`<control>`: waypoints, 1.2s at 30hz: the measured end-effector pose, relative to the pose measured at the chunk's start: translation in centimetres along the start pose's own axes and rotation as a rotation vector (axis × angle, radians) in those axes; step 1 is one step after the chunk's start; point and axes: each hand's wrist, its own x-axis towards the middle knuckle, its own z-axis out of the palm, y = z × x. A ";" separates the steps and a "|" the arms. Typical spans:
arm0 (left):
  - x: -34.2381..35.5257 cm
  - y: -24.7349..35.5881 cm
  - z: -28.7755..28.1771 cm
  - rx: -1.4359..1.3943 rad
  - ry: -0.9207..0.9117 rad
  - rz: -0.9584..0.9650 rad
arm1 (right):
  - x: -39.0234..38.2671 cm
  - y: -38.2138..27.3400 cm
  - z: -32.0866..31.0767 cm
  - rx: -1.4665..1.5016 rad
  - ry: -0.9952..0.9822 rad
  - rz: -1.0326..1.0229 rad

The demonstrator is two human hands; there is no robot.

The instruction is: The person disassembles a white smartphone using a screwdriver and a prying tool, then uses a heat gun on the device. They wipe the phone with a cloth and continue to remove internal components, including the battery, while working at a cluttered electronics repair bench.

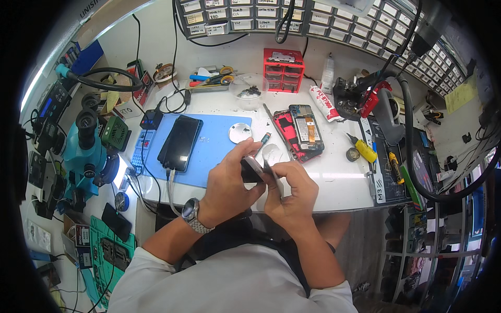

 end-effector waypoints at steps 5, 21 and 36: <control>-0.4 -0.8 0.4 0.013 0.029 0.022 | -0.2 -1.0 0.1 0.046 0.024 0.116; -0.2 0.0 0.9 -0.042 -0.088 0.074 | 0.0 -1.9 -1.9 0.020 -0.133 0.368; -0.4 0.0 1.7 -0.063 -0.107 0.074 | -0.5 -0.9 -1.4 -0.060 -0.117 0.306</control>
